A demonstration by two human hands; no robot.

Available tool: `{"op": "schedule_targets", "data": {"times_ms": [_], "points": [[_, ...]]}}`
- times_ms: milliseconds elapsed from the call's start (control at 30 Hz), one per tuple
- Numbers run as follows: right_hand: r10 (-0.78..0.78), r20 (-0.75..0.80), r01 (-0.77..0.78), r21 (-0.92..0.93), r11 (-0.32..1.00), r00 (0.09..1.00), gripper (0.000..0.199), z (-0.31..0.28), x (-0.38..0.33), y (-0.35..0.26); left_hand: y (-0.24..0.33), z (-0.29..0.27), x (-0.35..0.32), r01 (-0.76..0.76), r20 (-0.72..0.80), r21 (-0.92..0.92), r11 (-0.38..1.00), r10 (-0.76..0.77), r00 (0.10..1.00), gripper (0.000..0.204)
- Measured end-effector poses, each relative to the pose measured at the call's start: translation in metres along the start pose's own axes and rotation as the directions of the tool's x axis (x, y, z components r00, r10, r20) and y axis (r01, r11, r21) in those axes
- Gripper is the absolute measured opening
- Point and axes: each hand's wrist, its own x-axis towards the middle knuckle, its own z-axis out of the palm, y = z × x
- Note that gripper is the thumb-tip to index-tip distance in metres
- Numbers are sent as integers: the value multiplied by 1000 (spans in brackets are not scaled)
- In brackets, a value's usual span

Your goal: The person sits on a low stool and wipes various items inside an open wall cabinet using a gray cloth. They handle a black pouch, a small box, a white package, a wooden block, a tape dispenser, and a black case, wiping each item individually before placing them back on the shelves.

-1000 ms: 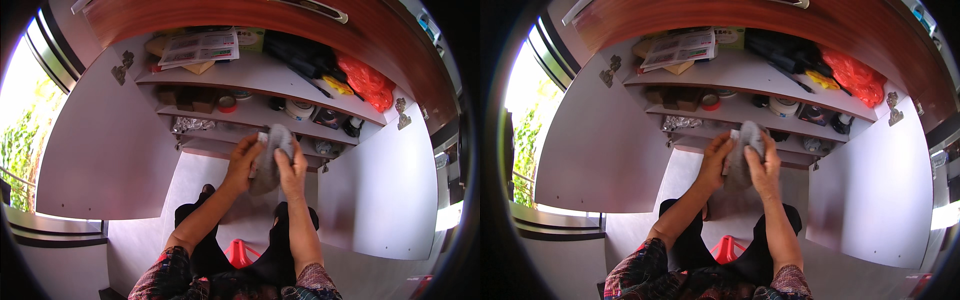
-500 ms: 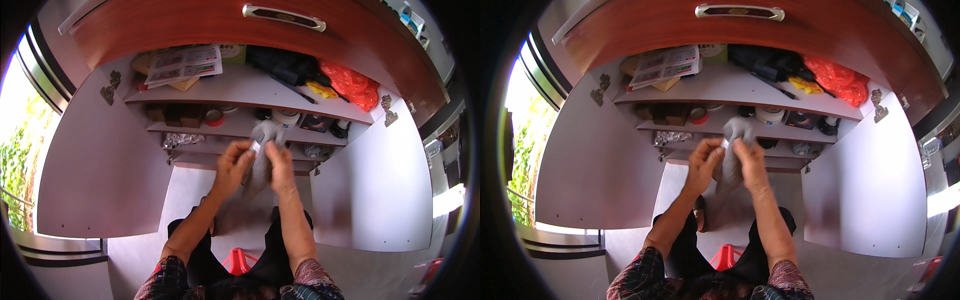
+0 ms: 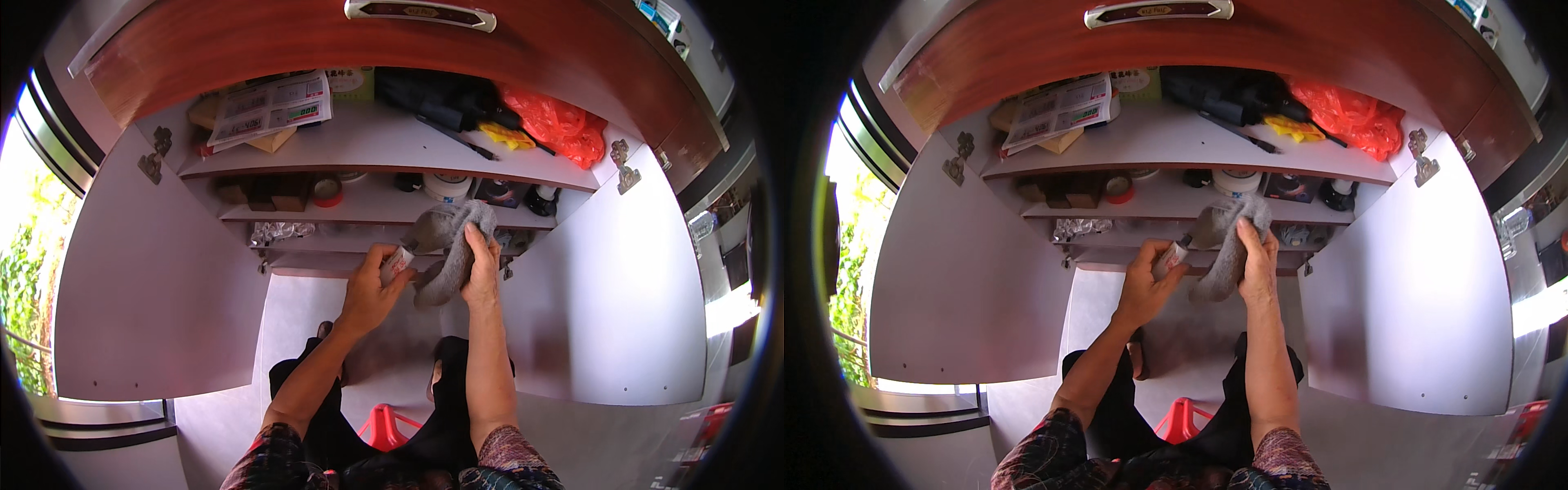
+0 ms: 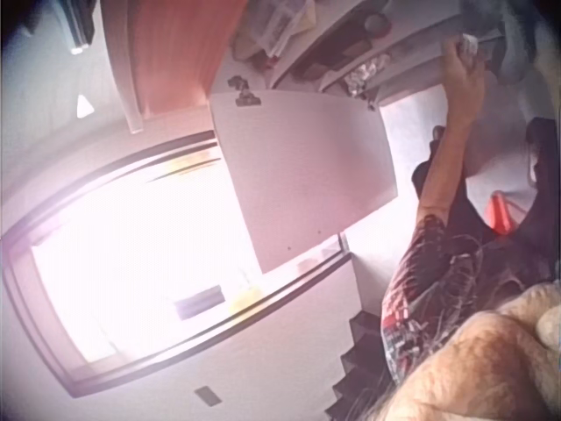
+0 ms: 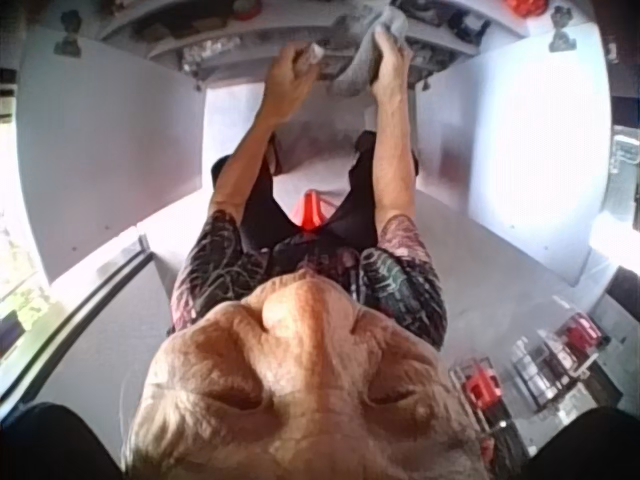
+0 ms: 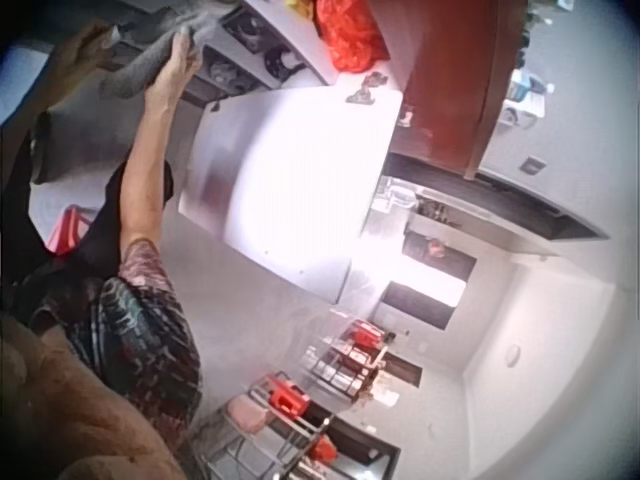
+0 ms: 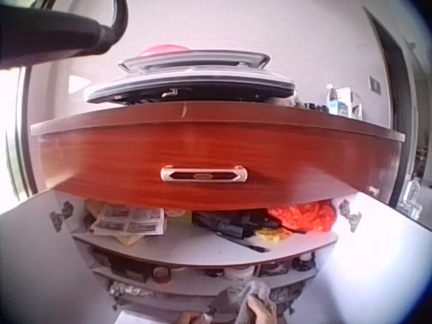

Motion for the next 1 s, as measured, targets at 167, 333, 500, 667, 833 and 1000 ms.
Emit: {"op": "schedule_targets", "data": {"times_ms": [167,333,500,667,833,1000], "points": [[-74,150,133,-439,889,986,30,2,-21,34,9,18,4,-246,-17,378,892,272,962,36],[32,-61,-43,-197,979,998,12,-1,-11,14,11,19,6,-331,105,301,894,314,944,33],[-1,-194,37,178,983,981,21,-33,5,-2,10,30,8,185,64,-557,810,-180,982,23],[-192,19,173,-518,838,981,37,15,-32,27,7,45,12,223,92,-701,677,-224,970,17],[-223,229,317,-773,550,947,54,15,-36,32,3,47,13,299,162,-874,383,-351,922,14],[-322,590,635,-772,46,740,73,18,-60,35,-10,38,32,229,165,-954,196,-296,941,18]]}}
